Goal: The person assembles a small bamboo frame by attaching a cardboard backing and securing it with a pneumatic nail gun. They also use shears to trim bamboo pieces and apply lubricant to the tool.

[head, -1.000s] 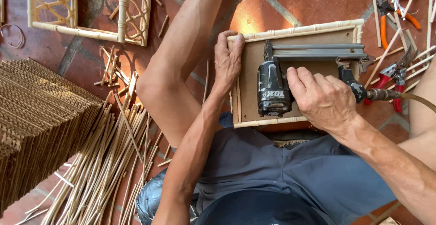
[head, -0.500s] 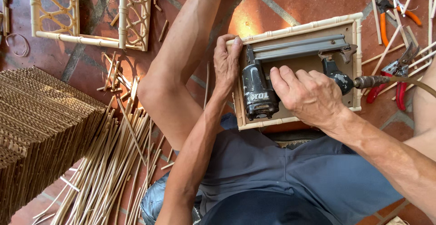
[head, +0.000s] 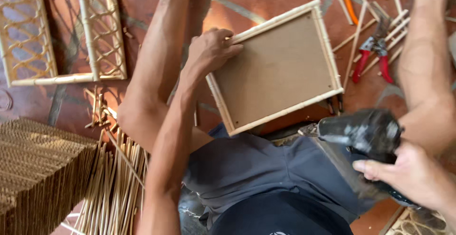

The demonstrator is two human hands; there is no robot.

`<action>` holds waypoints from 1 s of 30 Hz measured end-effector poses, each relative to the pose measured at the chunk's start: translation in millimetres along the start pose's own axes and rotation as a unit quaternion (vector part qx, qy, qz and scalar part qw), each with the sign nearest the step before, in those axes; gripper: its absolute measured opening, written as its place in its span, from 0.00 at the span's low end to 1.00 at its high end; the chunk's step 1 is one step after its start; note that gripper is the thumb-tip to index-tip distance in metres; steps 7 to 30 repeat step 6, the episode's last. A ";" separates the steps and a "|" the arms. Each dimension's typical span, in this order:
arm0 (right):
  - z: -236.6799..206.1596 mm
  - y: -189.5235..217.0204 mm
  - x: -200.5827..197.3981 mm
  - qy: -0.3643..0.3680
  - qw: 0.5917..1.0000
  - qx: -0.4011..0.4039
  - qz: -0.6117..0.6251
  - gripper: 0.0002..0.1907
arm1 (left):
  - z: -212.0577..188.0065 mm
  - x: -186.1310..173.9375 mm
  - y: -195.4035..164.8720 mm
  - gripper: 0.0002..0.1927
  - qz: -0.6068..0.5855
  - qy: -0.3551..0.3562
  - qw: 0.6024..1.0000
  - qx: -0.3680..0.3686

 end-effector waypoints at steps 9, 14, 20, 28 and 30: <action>-0.7 -99.2 18.8 0.015 0.904 0.004 0.426 0.17 | 11.4 3.9 -10.1 0.24 -0.109 0.110 0.984 -0.085; -0.7 -99.2 18.8 0.015 0.904 0.004 0.426 0.17 | 11.4 3.9 -10.1 0.24 -0.109 0.110 0.984 -0.085; -0.7 -99.2 18.8 0.015 0.904 0.004 0.426 0.17 | 11.4 3.9 -10.1 0.24 -0.109 0.110 0.984 -0.085; -0.7 -99.2 18.8 0.015 0.904 0.004 0.426 0.17 | 11.4 3.9 -10.1 0.24 -0.109 0.110 0.984 -0.085; -0.7 -99.2 18.8 0.015 0.904 0.004 0.426 0.17 | 11.4 3.9 -10.1 0.24 -0.109 0.110 0.984 -0.085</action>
Point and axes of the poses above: each hand's wrist, its own z-axis towards the middle knuckle, its own x-axis out of the palm, y = z × x, the point moved 8 cm from there along z, towards the middle knuckle, and after that the axes turned 15 degrees about y, right-handed, at the moved point
